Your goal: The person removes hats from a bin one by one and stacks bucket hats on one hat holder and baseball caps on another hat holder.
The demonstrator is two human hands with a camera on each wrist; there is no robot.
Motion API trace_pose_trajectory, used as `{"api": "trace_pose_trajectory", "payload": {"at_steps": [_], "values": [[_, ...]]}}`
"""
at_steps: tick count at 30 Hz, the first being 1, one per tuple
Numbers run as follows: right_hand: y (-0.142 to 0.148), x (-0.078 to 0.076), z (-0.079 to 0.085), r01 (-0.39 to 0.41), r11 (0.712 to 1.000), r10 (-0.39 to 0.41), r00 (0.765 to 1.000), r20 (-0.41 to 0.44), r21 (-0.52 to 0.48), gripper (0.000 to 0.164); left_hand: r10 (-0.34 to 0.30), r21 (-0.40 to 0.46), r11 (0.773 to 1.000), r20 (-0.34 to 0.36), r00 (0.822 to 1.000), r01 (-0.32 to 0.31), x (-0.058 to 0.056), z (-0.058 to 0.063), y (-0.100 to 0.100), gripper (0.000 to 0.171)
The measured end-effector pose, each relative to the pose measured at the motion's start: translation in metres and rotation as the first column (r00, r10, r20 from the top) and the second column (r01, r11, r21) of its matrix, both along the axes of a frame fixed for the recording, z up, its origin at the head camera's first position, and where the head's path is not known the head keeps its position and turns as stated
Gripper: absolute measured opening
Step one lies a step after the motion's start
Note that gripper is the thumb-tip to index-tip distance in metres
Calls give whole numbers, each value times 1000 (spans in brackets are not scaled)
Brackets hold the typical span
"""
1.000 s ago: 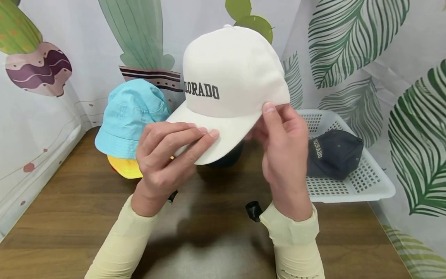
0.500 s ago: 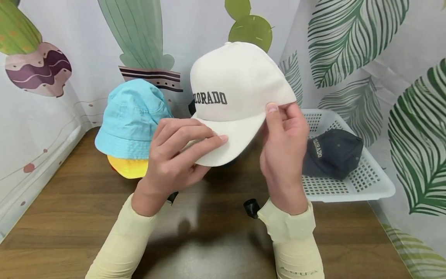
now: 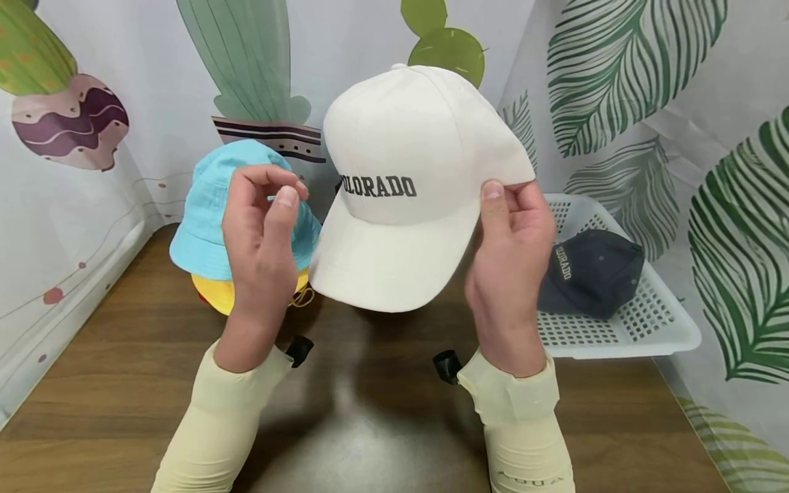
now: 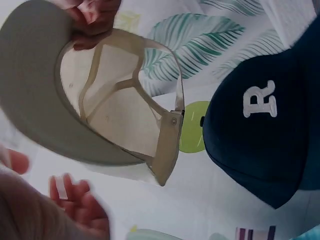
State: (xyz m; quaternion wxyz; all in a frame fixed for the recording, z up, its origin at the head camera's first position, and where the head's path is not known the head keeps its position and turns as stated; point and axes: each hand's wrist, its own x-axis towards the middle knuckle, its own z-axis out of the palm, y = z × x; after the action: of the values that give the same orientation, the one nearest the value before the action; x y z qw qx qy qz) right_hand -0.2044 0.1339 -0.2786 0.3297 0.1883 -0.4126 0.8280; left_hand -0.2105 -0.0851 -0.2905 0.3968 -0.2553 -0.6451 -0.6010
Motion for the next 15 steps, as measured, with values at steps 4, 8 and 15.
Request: {"api": "trace_pose_trajectory", "payload": {"at_steps": [4,8,15], "values": [[-1,0,0,-1,1000,1,1000,1,13,19,-144,66,989,264,954,132,-2,1,-5,34],[-1,2,0,-26,1000,26,1000,13,10,21,-212,73,977,406,889,200,-3,4,-6,41],[-4,4,1,-35,999,35,999,19,26,23,-147,62,989,518,842,135,-8,4,-10,47]]}}
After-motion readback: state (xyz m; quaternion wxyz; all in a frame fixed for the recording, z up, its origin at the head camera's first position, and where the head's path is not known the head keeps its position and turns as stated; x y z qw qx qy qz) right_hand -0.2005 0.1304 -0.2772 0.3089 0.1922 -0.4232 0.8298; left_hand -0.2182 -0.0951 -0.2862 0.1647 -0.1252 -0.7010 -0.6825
